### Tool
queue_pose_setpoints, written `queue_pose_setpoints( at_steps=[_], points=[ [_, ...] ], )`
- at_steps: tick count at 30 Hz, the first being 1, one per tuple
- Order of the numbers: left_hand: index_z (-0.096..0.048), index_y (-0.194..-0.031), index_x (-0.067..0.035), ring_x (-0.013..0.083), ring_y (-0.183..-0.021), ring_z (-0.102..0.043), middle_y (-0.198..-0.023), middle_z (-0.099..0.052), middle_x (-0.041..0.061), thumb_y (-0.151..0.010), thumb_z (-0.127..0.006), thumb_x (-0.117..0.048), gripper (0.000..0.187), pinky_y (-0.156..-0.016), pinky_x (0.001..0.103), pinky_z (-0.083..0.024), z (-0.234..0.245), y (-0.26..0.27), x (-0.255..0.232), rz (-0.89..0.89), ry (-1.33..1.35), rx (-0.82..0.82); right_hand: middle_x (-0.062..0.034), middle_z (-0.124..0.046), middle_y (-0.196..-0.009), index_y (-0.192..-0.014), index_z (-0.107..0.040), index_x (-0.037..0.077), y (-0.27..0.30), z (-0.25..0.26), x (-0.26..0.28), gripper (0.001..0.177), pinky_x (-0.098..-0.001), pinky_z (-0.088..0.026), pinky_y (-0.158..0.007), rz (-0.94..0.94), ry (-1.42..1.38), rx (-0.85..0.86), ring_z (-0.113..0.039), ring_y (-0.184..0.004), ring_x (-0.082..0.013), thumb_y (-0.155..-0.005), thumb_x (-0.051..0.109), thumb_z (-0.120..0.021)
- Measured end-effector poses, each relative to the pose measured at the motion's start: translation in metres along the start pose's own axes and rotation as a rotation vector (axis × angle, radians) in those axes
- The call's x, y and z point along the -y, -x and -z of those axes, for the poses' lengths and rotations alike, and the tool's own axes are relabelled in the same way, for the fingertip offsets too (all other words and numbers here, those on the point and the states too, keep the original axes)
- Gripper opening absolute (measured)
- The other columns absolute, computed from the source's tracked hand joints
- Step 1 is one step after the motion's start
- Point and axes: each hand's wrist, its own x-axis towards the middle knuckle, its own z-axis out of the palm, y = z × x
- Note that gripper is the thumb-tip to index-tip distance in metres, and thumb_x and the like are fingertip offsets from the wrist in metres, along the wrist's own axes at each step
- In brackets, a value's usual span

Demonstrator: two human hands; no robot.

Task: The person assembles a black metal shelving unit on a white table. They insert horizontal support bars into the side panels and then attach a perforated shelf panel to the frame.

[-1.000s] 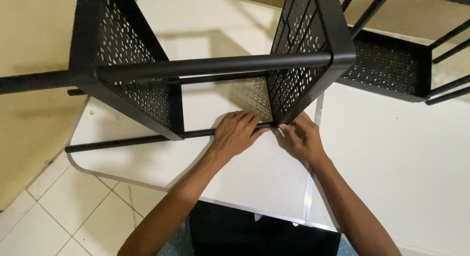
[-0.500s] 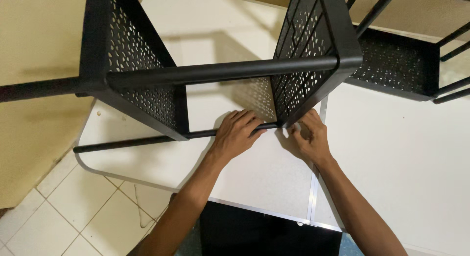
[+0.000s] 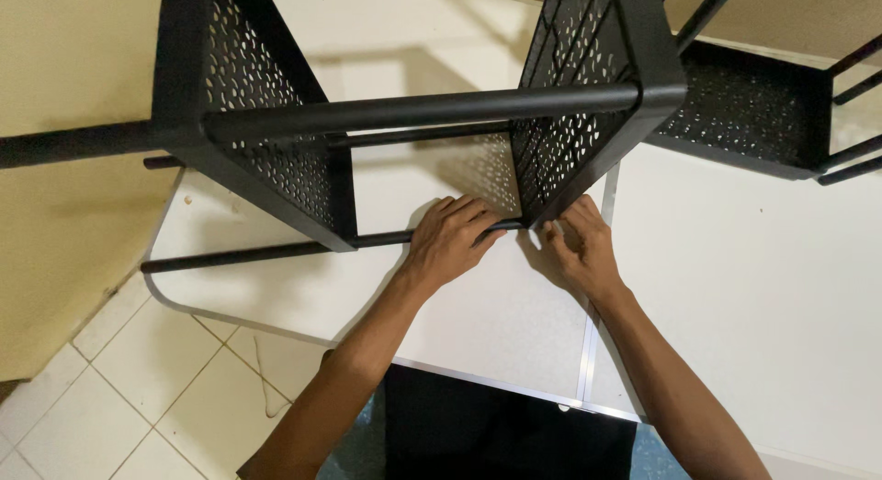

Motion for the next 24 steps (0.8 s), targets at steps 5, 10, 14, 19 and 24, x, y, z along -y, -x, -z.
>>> queue_pose_setpoints(
  at_steps=[5,10,14,19,24],
  points=[
    [-0.076,-0.094,-0.005,0.021,-0.091,-0.064,-0.095,-0.071,0.005,-0.087,-0.082,-0.022,0.019,-0.08,0.037,-0.047,-0.002,0.001,0.002,-0.035,-0.037,-0.042,-0.0149,-0.066,-0.098,-0.099,-0.067,-0.002,0.004,-0.003,0.0,0.017,-0.0395,-0.049,-0.092,-0.01,0.11,-0.111,-0.058,-0.101,-0.0311,-0.084,-0.006,-0.061],
    [-0.078,-0.094,-0.007,0.0183,-0.091,-0.064,-0.095,-0.072,0.002,-0.086,-0.081,-0.019,0.014,-0.078,0.036,-0.046,-0.008,0.006,0.005,-0.029,-0.038,-0.044,-0.013,-0.065,-0.095,-0.092,-0.063,-0.003,0.002,0.001,-0.014,0.01,-0.0366,-0.05,-0.09,-0.023,-0.015,-0.108,-0.06,-0.101,-0.0276,-0.083,-0.005,-0.059],
    [-0.078,-0.098,-0.006,0.0187,-0.092,-0.064,-0.097,-0.073,0.003,-0.086,-0.08,-0.018,0.017,-0.079,0.035,-0.046,-0.011,0.006,0.004,-0.013,-0.035,-0.064,-0.0122,-0.066,-0.096,-0.095,-0.065,-0.003,0.003,0.001,-0.012,0.015,-0.0358,-0.049,-0.089,-0.019,-0.045,-0.075,-0.06,-0.099,-0.026,-0.082,-0.003,-0.06],
    [-0.077,-0.098,-0.003,0.0208,-0.094,-0.064,-0.097,-0.073,0.004,-0.087,-0.079,-0.015,0.016,-0.081,0.036,-0.047,-0.01,0.004,0.0,-0.07,-0.034,-0.075,-0.0113,-0.068,-0.1,-0.099,-0.069,-0.001,-0.002,0.002,0.001,0.01,-0.0363,-0.049,-0.091,-0.024,-0.051,-0.041,-0.059,-0.101,-0.0259,-0.09,0.003,-0.067],
    [-0.076,-0.095,-0.004,0.0212,-0.092,-0.064,-0.093,-0.072,0.004,-0.088,-0.078,-0.015,0.013,-0.081,0.037,-0.047,-0.008,0.001,-0.004,-0.041,0.024,-0.049,-0.0141,-0.07,-0.112,-0.109,-0.071,-0.002,-0.004,0.004,0.016,0.018,-0.0373,-0.048,-0.097,-0.02,-0.069,0.005,-0.06,-0.11,-0.0279,-0.092,0.0,-0.065]
  ],
)
